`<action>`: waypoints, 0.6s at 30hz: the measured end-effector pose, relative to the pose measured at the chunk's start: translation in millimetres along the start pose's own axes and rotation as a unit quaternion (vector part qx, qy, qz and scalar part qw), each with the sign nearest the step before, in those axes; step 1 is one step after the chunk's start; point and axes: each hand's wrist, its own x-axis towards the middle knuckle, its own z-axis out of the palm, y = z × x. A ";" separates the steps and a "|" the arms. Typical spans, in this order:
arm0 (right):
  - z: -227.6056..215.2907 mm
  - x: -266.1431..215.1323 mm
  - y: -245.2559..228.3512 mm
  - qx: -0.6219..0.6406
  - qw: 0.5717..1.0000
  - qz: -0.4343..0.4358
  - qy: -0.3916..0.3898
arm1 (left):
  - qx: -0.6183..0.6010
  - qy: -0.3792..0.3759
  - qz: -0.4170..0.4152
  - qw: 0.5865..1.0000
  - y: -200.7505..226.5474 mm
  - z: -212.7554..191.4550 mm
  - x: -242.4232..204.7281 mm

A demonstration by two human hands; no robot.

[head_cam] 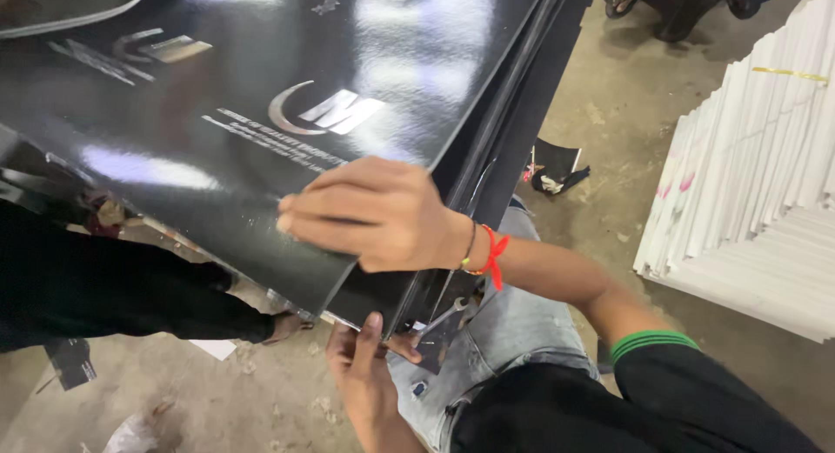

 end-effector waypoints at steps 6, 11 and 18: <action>27.2 -2.9 6.3 0.125 0.956 -0.003 -0.264 | 0.015 0.005 -0.006 1.000 3.9 4.0 -2.2; 18.4 -15.5 14.8 0.193 0.954 -0.019 -0.229 | 0.029 0.040 -0.024 0.999 -1.8 2.9 -1.0; -18.0 -31.6 14.0 0.295 0.928 0.045 -0.222 | 0.046 0.056 0.025 0.997 -4.2 11.6 -1.9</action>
